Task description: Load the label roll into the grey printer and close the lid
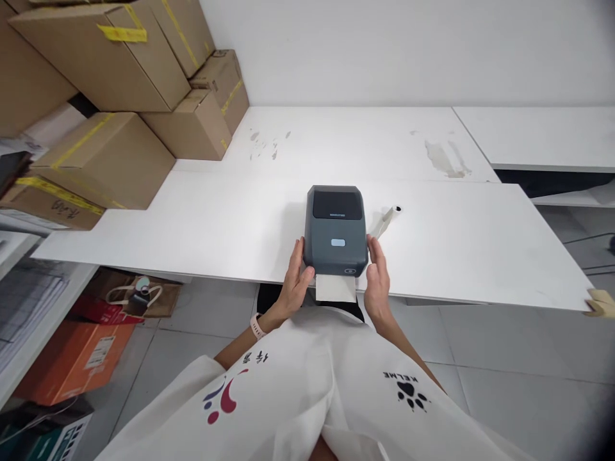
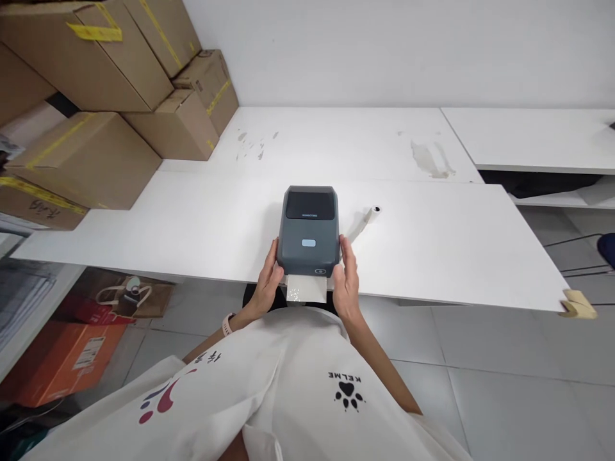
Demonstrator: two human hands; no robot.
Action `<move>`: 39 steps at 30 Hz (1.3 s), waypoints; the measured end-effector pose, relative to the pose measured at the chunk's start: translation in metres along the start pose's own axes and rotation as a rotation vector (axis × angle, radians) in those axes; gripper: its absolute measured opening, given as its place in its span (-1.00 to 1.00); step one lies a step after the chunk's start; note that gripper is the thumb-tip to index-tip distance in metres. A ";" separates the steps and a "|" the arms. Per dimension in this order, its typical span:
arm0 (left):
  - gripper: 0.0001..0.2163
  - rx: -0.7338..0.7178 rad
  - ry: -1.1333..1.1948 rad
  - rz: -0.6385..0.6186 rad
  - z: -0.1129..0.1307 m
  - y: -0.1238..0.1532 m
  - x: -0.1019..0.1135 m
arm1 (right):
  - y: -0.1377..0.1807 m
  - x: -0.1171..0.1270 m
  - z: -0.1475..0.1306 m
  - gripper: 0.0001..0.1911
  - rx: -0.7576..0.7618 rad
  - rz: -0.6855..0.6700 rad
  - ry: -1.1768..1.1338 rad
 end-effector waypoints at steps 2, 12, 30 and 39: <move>-0.32 -0.056 -0.014 0.034 -0.002 0.000 -0.002 | 0.006 -0.003 0.004 -0.36 -0.047 -0.006 -0.018; -0.45 -0.249 0.012 0.169 0.044 -0.037 0.024 | -0.046 0.002 -0.023 -0.20 0.279 -0.046 0.057; -0.48 0.246 -0.677 0.102 0.039 -0.116 0.023 | -0.197 -0.021 -0.078 -0.44 0.593 -0.263 0.534; -0.50 0.240 -0.689 0.140 0.036 -0.116 0.022 | -0.171 -0.087 -0.013 -0.23 0.270 -1.094 0.910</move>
Point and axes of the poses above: each hand's wrist, its own y-axis away from the middle knuckle, its own x-axis out of the back of the hand, z = x × y, the point moved 5 cm from there along -y, towards the middle knuckle, and after that the axes turned 7 degrees about x, right-handed, at the moved point
